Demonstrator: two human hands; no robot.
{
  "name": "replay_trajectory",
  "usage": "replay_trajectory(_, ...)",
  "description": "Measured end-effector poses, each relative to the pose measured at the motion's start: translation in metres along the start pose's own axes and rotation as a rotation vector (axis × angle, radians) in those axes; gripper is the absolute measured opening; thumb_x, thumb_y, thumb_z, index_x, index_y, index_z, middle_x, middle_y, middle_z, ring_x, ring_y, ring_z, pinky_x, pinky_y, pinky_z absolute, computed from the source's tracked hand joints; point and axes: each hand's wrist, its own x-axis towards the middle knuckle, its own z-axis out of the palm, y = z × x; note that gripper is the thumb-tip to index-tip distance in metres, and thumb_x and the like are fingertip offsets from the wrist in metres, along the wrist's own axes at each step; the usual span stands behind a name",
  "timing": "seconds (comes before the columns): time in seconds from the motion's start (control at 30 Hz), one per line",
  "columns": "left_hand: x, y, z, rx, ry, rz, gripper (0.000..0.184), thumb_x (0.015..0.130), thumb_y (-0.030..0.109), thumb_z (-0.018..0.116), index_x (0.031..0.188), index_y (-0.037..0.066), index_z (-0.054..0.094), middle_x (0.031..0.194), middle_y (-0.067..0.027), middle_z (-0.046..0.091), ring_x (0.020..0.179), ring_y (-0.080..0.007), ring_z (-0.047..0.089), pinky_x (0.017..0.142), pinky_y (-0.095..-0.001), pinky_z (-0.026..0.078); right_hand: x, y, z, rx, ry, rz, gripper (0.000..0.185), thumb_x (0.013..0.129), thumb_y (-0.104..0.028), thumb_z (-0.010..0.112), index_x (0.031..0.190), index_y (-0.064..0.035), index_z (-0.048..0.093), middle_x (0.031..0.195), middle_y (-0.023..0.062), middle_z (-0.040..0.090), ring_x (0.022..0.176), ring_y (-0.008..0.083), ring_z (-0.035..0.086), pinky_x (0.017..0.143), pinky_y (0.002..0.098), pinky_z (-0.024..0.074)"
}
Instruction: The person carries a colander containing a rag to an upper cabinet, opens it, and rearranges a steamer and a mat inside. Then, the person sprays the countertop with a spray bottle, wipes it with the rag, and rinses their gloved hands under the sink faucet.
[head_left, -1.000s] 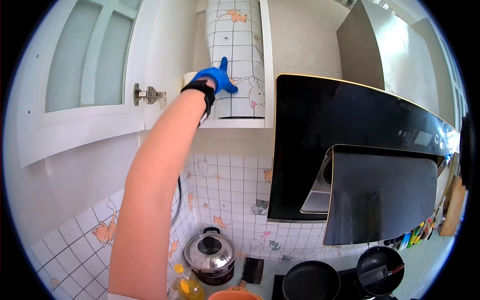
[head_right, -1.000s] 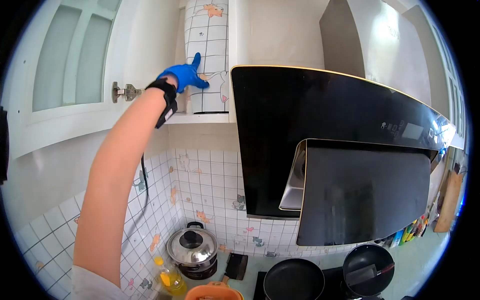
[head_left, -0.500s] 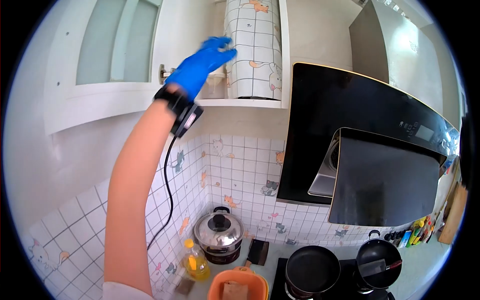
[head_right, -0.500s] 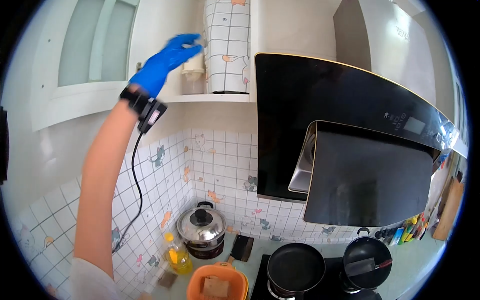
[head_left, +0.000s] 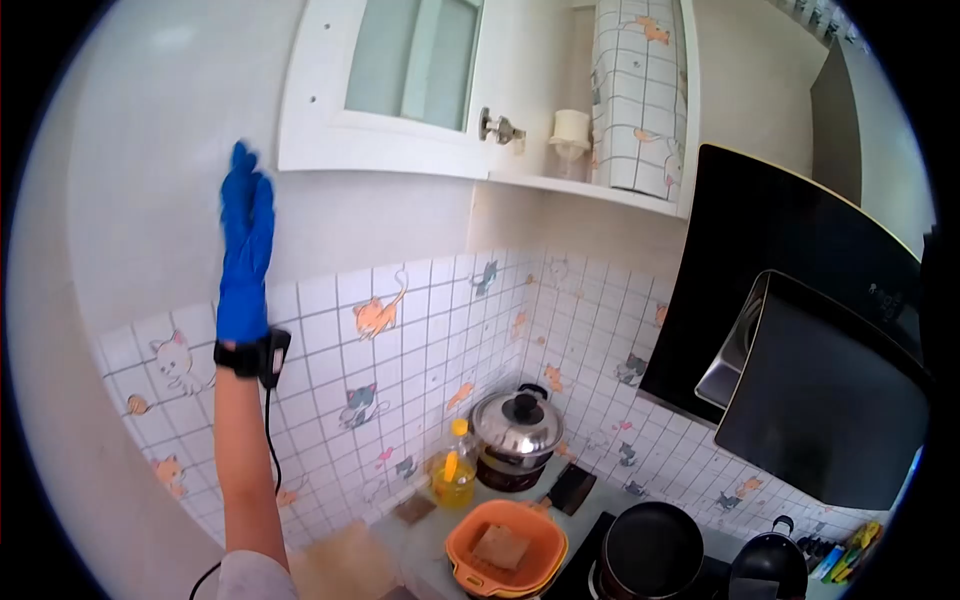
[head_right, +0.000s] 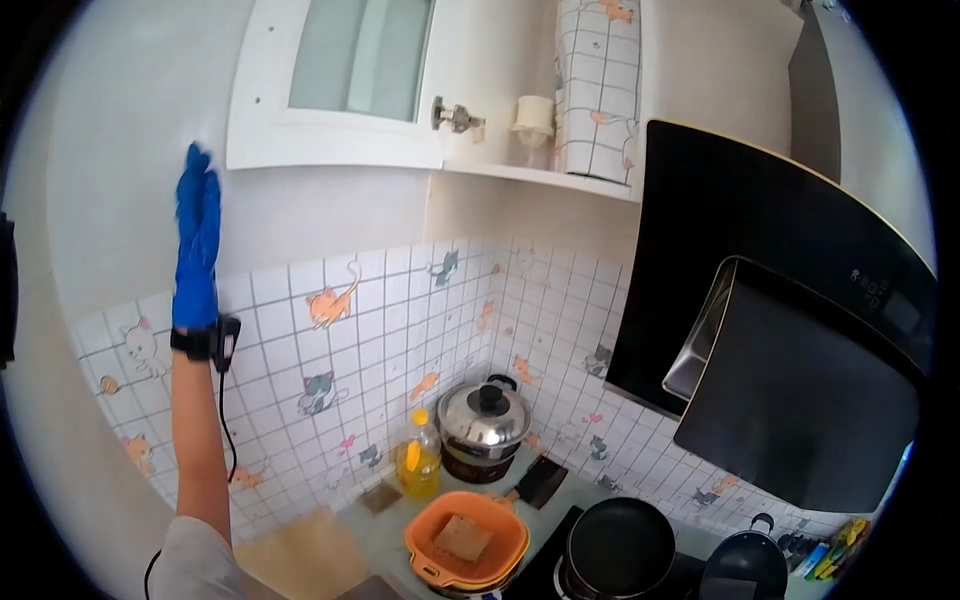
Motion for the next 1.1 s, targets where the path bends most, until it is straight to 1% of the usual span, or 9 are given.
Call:
replay_trajectory(0.1,0.025,0.012,0.001,-0.451,-0.206,-0.333,0.036,0.086,0.014,0.046,0.119,0.002,0.042,0.118,-0.0086,0.046,0.109,-0.0158,0.042,0.092,-0.0266,0.032,-0.026,-0.022,0.005,-0.959,0.066,-0.24,0.02,0.083,-0.019,0.051,0.097,-0.0062,0.057,0.076,0.0153,0.058,0.065,0.0207,0.052,0.062,0.0337,0.0425)
replay_trajectory(0.17,0.031,0.014,-0.001,-0.479,-0.212,-0.404,0.036,0.085,0.016,0.048,0.118,0.002,0.043,0.116,-0.0079,0.048,0.108,-0.0154,0.043,0.092,-0.0264,0.032,-0.017,0.0,-0.019,-0.743,0.056,-0.357,0.022,0.081,-0.017,0.053,0.101,-0.0081,0.055,0.074,0.0212,0.054,0.054,0.0316,0.044,0.053,0.0376,0.0404)
replay_trajectory(0.37,0.032,0.063,0.01,-0.499,-0.186,-0.53,0.039,0.082,0.02,0.052,0.116,0.003,0.046,0.113,-0.006,0.05,0.104,-0.0133,0.045,0.09,-0.0264,0.032,-0.04,0.002,-0.035,-0.245,0.138,0.009,0.027,0.082,-0.012,0.052,0.108,-0.0039,0.053,0.08,0.0141,0.057,0.066,0.0205,0.055,0.061,0.0334,0.0463)
replay_trajectory(0.47,0.037,0.105,0.029,-0.605,-0.236,-0.46,0.042,0.074,0.013,0.062,0.113,0.004,0.048,0.097,-0.0048,0.053,0.091,-0.0105,0.049,0.079,-0.0243,0.039,-0.076,-0.011,-0.026,-0.834,-0.012,-0.236,0.028,0.083,-0.01,0.05,0.109,0.0017,0.049,0.091,0.0096,0.055,0.083,0.0167,0.055,0.065,0.0315,0.0489)
replay_trajectory(0.57,0.039,0.146,0.064,-0.715,-0.39,-0.258,0.045,0.073,0.011,0.062,0.113,0.004,0.044,0.097,-0.0055,0.051,0.086,-0.0107,0.051,0.073,-0.0258,0.042,-0.116,-0.046,0.014,-0.005,0.125,-0.035,0.031,0.082,-0.003,0.046,0.113,0.0026,0.046,0.104,0.0089,0.05,0.1,0.0213,0.05,0.068,0.0294,0.0496)
replay_trajectory(0.7,0.012,0.2,0.156,-0.665,-0.174,0.043,0.056,0.071,0.019,0.063,0.116,0.002,0.035,0.109,-0.0171,0.043,0.095,-0.0263,0.049,0.075,-0.0327,0.043,-0.139,-0.062,0.016,0.11,0.118,0.029,0.043,0.07,0.01,0.044,0.111,-0.0003,0.048,0.103,0.0109,0.054,0.088,0.0226,0.056,0.062,0.0297,0.0465)
replay_trajectory(0.83,0.0,0.246,0.207,-0.494,-0.236,0.15,0.06,0.072,0.03,0.057,0.118,0.0,0.033,0.108,-0.0254,0.04,0.098,-0.0416,0.042,0.081,-0.043,0.04,-0.169,-0.067,0.01,-0.425,0.245,-0.318,0.042,0.063,0.007,0.046,0.103,-0.0035,0.055,0.089,0.0125,0.057,0.075,0.0289,0.05,0.065,0.0363,0.0414)
replay_trajectory(0.87,-0.006,0.253,0.213,-0.536,-0.258,0.102,0.047,0.073,0.011,0.057,0.116,0.004,0.038,0.1,-0.0147,0.044,0.093,-0.0284,0.047,0.079,-0.0338,0.041,-0.176,-0.067,0.008,-0.893,0.252,-0.541,0.044,0.061,0.006,0.047,0.103,-0.0047,0.055,0.091,0.0147,0.056,0.077,0.0315,0.047,0.069,0.0386,0.0397)
replay_trajectory(1.1,-0.021,0.24,0.269,-0.676,-0.295,0.217,0.057,0.068,-0.013,0.035,0.115,0.016,0.049,0.109,-0.0069,0.048,0.097,-0.0279,0.047,0.088,-0.0315,0.037,-0.224,-0.08,0.031,-0.874,0.465,-0.748,0.046,0.057,0.007,0.04,0.099,-0.0045,0.054,0.083,0.0145,0.057,0.077,0.0344,0.05,0.068,0.0378,0.0414)
